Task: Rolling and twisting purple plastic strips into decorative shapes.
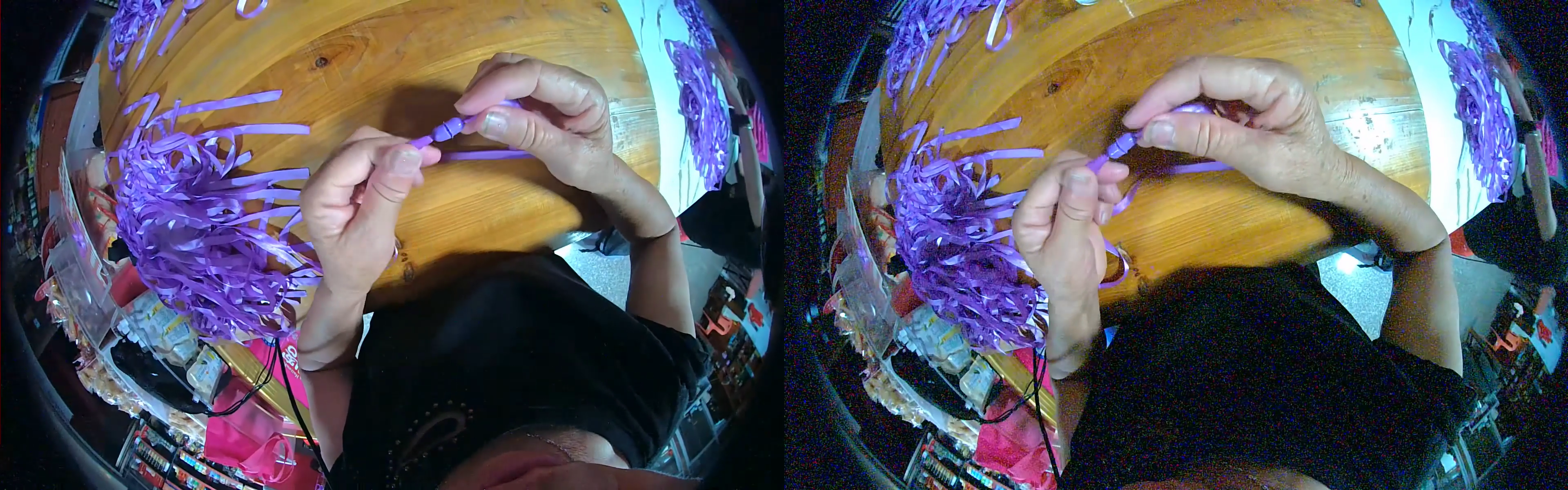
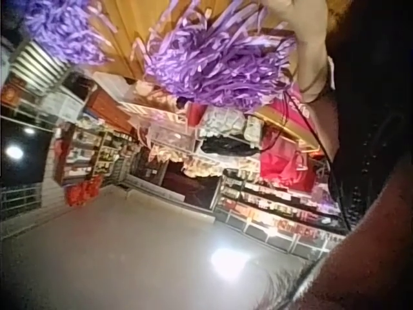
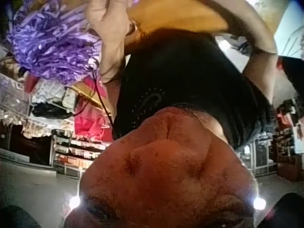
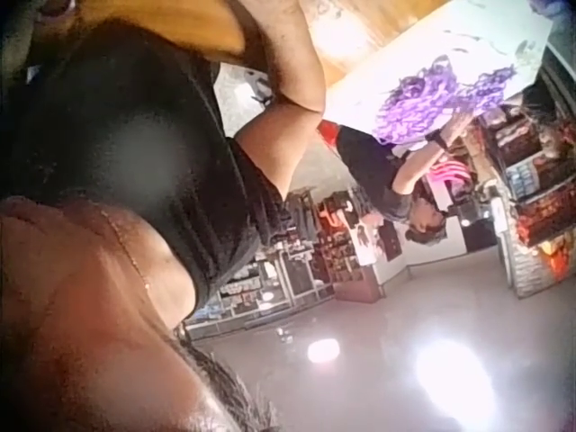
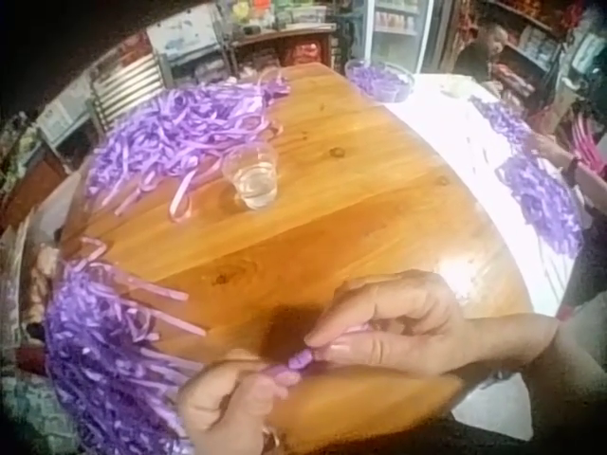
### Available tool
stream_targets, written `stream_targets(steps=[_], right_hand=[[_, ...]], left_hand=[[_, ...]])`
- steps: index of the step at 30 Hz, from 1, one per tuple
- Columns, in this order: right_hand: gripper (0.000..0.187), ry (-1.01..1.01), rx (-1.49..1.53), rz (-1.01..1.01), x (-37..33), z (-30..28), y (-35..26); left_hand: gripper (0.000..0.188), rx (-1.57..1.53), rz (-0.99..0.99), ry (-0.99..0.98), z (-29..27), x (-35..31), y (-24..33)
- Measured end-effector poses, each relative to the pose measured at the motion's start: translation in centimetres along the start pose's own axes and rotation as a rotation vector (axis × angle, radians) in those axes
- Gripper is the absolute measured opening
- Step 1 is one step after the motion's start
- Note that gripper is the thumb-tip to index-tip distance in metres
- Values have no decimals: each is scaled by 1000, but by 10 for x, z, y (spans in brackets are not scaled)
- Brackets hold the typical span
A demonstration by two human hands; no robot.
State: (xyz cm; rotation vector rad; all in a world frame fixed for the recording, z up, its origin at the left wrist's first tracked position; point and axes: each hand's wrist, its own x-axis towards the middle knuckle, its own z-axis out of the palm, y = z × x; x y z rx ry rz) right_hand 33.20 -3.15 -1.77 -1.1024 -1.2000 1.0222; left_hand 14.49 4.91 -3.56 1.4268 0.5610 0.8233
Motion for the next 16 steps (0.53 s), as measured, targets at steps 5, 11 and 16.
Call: stream_targets(steps=[5,11,16], right_hand=[[15,84,-46,59,1,-8,-11],[17,213,82,-31,4,-23,-20],[23,233,228,-67,1,-31,-31]], left_hand=[[16,-151,-277,81,-6,3,16],[22,-75,-297,16,-15,6,39],[38,1233,351,148,-40,4,51]])
